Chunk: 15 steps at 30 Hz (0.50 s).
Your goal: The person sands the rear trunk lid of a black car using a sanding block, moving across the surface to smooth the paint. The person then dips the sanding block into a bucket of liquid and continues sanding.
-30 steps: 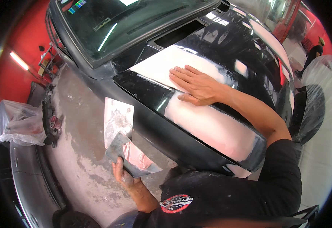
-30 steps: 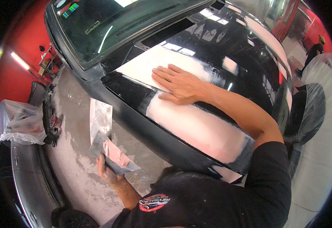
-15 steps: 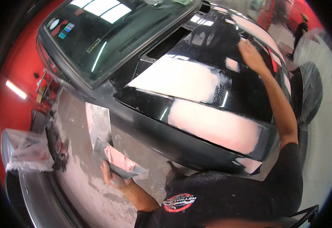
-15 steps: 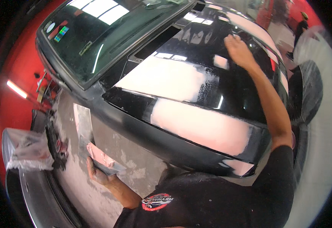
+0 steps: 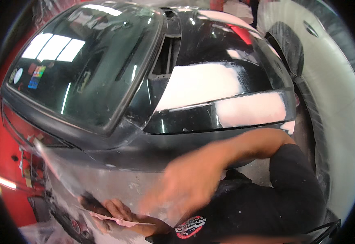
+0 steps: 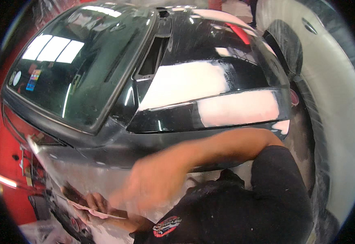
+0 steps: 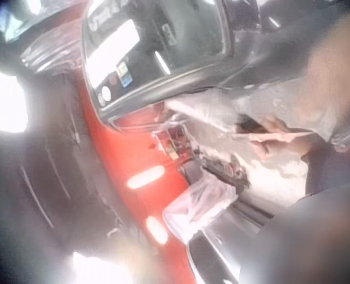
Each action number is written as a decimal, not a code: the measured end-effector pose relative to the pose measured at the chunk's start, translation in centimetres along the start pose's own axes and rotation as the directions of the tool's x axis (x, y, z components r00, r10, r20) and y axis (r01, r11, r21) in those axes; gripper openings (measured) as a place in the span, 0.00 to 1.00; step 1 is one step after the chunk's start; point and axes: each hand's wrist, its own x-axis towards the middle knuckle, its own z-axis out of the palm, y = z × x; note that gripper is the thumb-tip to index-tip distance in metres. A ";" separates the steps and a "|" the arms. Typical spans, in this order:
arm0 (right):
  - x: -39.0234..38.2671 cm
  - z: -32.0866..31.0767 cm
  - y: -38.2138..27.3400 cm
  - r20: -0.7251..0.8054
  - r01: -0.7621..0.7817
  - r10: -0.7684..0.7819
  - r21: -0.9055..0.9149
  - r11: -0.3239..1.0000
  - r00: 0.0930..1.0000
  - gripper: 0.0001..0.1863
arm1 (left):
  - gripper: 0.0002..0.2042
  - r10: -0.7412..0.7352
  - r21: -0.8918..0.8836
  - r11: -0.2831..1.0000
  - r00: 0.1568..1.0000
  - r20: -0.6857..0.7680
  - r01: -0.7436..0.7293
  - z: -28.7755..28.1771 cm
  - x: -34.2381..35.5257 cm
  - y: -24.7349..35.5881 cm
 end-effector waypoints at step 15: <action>-28.2 -15.3 9.6 -0.934 -0.933 -0.040 0.356 -0.049 -0.354 0.41 | 0.19 0.233 0.553 0.810 0.757 -0.611 0.196 -8.2 6.6 2.6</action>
